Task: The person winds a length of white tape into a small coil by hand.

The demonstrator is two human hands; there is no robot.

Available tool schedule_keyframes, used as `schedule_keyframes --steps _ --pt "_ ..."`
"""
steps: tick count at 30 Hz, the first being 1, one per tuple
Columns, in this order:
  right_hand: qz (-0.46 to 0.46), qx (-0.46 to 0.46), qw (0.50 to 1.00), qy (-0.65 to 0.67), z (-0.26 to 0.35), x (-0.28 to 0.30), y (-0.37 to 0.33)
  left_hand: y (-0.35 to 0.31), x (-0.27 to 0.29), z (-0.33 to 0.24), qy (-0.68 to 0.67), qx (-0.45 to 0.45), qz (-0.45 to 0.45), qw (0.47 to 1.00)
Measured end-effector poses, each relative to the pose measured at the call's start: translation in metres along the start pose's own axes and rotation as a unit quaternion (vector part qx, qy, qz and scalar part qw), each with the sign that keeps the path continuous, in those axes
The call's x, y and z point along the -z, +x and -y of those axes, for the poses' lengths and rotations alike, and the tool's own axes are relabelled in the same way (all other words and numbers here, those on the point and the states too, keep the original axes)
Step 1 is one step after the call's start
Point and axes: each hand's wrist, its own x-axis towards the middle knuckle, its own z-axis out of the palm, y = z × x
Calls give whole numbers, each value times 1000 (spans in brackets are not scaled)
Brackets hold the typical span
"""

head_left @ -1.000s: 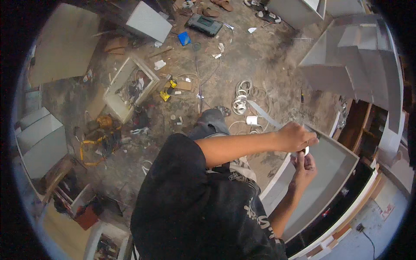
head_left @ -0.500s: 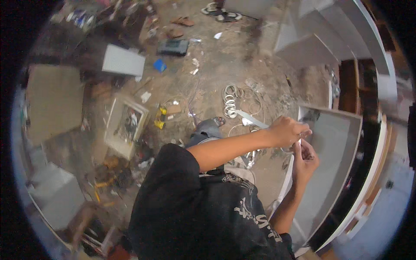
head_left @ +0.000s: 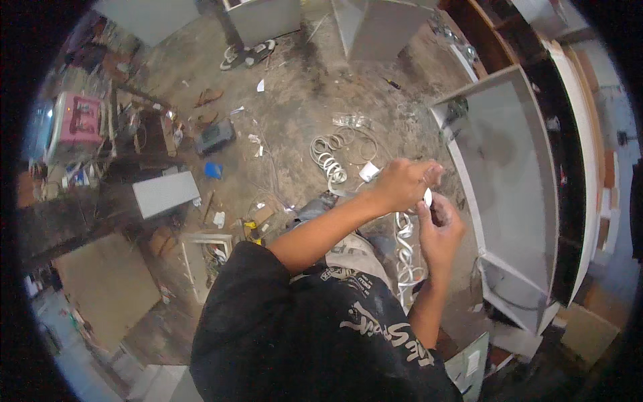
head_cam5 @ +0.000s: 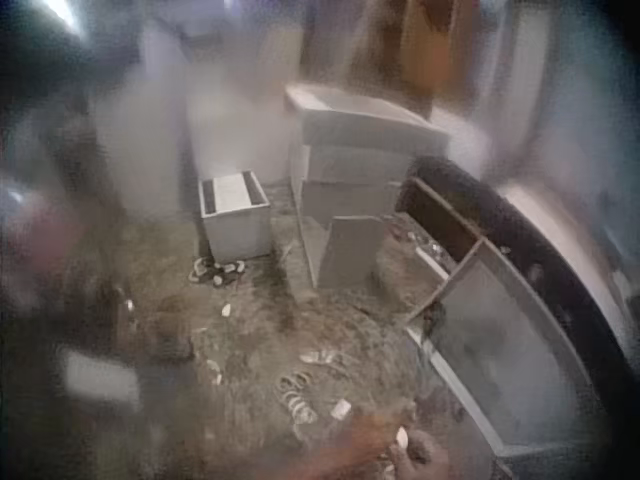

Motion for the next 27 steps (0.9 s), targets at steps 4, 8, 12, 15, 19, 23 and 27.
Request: schedule_keyframes --steps 4,8,12,15,19,23,27 --pt "-124 -15 990 71 -4 -7 -13 2 -19 4 -111 36 10 993" --pt "-304 -35 910 279 -53 -46 -31 3 -33 -8 -110 104 24 988" --pt "-243 62 952 175 -50 -35 -26 10 -37 -5 -46 78 6 996" --pt "-145 34 986 76 -26 9 -12 20 -34 -16 -49 93 48 993" --pt "-123 -12 983 137 -5 31 -4 31 -29 -25 -132 158 115 972" --pt "-144 7 955 258 -14 29 -6 34 -29 -33 -363 278 156 876" --pt "-146 2 945 294 -19 25 -4 35 -24 -18 -429 228 206 850"
